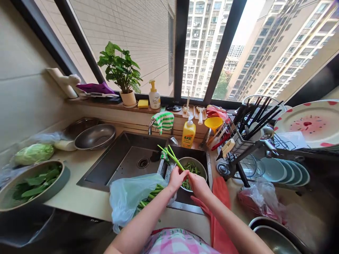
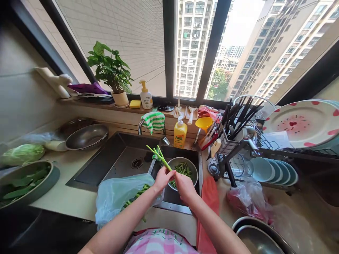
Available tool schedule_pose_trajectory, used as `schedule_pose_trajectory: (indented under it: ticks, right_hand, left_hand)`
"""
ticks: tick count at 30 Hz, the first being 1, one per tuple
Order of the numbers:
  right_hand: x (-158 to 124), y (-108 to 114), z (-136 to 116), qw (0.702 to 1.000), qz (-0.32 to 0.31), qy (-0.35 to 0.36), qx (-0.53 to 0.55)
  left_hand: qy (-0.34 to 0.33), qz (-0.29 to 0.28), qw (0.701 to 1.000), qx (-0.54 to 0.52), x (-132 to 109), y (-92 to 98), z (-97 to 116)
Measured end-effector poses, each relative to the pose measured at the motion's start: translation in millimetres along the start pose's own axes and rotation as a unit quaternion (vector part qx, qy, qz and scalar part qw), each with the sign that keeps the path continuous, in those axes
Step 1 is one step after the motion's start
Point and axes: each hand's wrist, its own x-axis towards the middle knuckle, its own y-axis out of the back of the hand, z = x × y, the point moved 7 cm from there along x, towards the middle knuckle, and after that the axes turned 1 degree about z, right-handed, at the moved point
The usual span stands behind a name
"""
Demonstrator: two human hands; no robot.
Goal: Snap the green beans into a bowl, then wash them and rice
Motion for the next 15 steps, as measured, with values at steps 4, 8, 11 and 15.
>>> schedule_pose_trajectory:
  ticks: [4, 8, 11, 15]
  right_hand:
    - [4, -4, 14, 0.995, 0.000, -0.024, 0.097]
    - [17, -8, 32, 0.994, 0.028, -0.070, 0.084]
    - [27, -7, 59, 0.976, 0.062, -0.151, 0.144]
    - [31, -20, 71, 0.906, -0.001, -0.191, 0.378]
  left_hand:
    - [0.023, -0.054, 0.998, 0.001, 13, -11.2, -12]
    - [0.025, -0.056, 0.998, 0.003, 16, -11.3, -13]
    - [0.023, -0.060, 0.998, -0.006, 15, -10.4, -9]
    - [0.033, -0.043, 0.998, -0.041, 16, -3.1, -5]
